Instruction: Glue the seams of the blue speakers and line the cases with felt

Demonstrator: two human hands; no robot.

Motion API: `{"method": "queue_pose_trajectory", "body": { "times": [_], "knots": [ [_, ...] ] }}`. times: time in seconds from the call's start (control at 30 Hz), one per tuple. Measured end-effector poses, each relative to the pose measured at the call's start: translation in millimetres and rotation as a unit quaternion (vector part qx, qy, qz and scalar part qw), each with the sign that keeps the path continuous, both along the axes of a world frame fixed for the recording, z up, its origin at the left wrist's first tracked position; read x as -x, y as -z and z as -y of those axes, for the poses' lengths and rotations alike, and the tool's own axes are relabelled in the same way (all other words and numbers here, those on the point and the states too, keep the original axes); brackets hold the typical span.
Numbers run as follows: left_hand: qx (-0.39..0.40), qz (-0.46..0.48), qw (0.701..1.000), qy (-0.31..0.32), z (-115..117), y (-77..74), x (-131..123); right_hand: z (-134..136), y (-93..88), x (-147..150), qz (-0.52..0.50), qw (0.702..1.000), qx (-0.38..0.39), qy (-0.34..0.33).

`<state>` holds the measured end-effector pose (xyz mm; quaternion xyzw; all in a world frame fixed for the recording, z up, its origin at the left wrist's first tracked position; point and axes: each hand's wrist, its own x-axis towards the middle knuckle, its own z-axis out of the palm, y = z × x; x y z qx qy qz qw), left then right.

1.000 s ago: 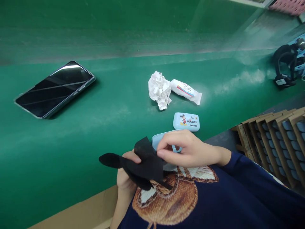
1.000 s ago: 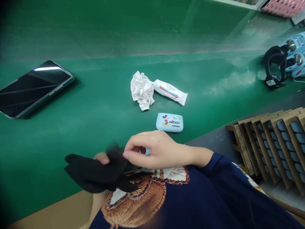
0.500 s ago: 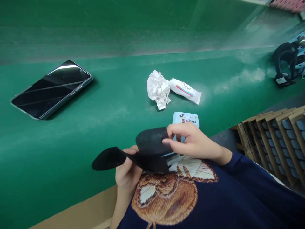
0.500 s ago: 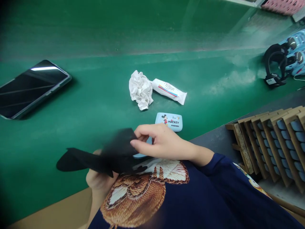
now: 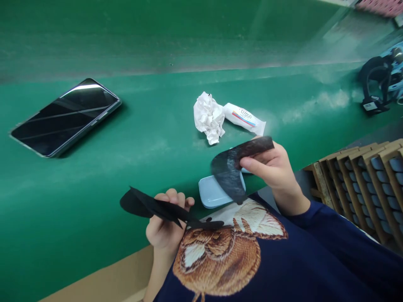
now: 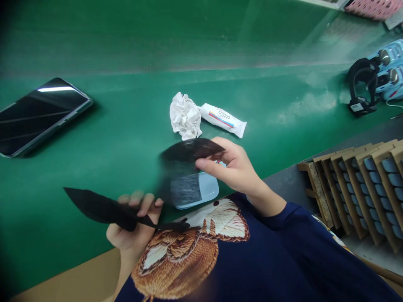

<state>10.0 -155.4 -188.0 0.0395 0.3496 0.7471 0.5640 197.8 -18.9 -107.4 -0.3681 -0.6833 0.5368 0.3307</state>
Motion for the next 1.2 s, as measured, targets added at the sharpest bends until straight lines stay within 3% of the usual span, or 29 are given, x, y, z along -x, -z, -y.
{"method": "queue_pose_trajectory", "body": {
  "times": [0.07,0.13,0.23,0.33,0.4,0.57,0.63,0.8,0.87,1.0,1.2],
  "knots": [
    [0.008,-0.006,1.000,-0.004,0.5,0.8,0.2,-4.2,-0.5,-3.7,0.025,0.999,-0.037,-0.022],
    [0.011,-0.014,1.000,-0.009,1.3,2.0,0.0,-9.0,-2.5,-6.1,0.066,0.990,-0.089,-0.091],
    [-0.001,-0.021,1.000,-0.008,1.8,3.1,-0.5,-16.7,-6.8,-6.7,0.149,0.953,-0.155,-0.212],
    [-0.022,-0.025,0.999,0.000,1.6,3.1,-0.5,-23.3,-10.1,-4.1,0.193,0.928,-0.162,-0.276],
    [-0.034,-0.030,0.999,0.003,2.6,4.2,-0.2,-26.2,-11.2,-1.3,0.204,0.932,-0.144,-0.262],
    [-0.063,-0.028,0.998,-0.003,10.6,16.1,1.4,-26.1,-9.3,5.9,0.175,0.962,-0.144,-0.155],
    [-0.065,-0.017,0.998,-0.003,12.8,20.5,1.8,-23.8,-6.8,7.6,0.180,0.957,-0.165,-0.158],
    [-0.039,-0.005,0.999,0.004,9.6,17.8,1.4,-15.5,2.2,10.7,0.276,0.891,-0.191,-0.306],
    [-0.043,-0.013,0.999,0.000,7.9,15.5,0.9,-12.1,6.9,12.6,0.308,0.866,-0.211,-0.333],
    [-0.047,-0.010,0.999,0.003,9.2,18.0,0.3,-6.7,15.8,17.0,0.345,0.834,-0.266,-0.340],
    [-0.073,0.001,0.997,0.012,11.9,24.9,0.5,0.4,23.8,17.4,0.381,0.805,-0.349,-0.292]
  ]
}}
